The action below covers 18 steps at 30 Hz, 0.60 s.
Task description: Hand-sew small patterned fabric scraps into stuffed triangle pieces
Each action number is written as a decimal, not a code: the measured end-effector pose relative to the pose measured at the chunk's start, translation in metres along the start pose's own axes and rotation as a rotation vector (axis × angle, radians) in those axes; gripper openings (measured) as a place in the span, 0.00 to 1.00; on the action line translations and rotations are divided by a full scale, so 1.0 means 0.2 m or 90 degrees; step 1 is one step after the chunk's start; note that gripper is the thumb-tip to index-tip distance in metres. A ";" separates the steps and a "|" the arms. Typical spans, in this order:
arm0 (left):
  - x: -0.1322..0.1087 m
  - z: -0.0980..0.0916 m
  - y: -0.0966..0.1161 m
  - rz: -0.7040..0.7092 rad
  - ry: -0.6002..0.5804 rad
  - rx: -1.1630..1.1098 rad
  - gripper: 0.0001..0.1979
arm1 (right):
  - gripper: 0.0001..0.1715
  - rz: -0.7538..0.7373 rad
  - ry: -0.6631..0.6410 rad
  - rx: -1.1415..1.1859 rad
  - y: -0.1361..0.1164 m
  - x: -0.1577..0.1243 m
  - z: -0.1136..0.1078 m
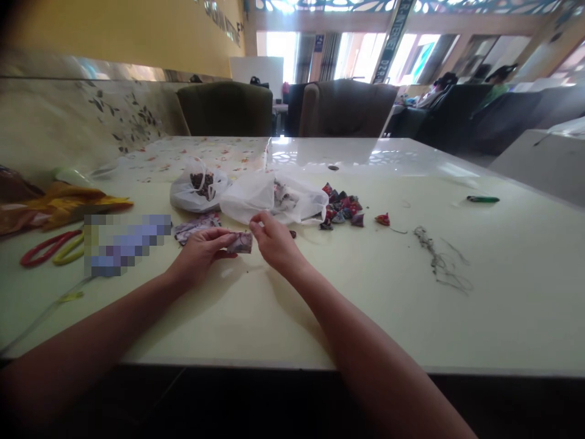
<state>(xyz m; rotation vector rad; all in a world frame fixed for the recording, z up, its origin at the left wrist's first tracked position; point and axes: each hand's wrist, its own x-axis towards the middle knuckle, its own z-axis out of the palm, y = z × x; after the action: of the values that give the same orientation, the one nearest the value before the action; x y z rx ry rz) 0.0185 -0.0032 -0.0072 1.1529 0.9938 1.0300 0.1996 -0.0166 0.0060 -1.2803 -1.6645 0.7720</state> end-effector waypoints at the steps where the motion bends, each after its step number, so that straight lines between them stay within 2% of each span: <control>1: 0.00 0.00 0.00 0.004 0.006 0.007 0.15 | 0.08 -0.012 0.027 0.000 0.00 0.00 0.00; 3: 0.00 -0.01 -0.01 0.012 0.014 0.018 0.15 | 0.07 -0.049 0.048 -0.014 -0.01 0.00 0.00; 7: 0.00 -0.01 -0.01 0.034 0.011 0.036 0.14 | 0.08 -0.129 0.028 -0.096 -0.03 -0.01 0.00; 18: -0.01 0.00 0.00 0.060 -0.015 0.045 0.14 | 0.06 -0.102 0.030 -0.143 -0.02 -0.01 0.02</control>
<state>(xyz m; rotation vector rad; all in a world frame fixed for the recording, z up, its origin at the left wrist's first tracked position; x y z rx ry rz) 0.0180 -0.0060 -0.0077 1.2768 0.9714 1.0603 0.1944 -0.0195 0.0072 -1.2874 -1.8280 0.4661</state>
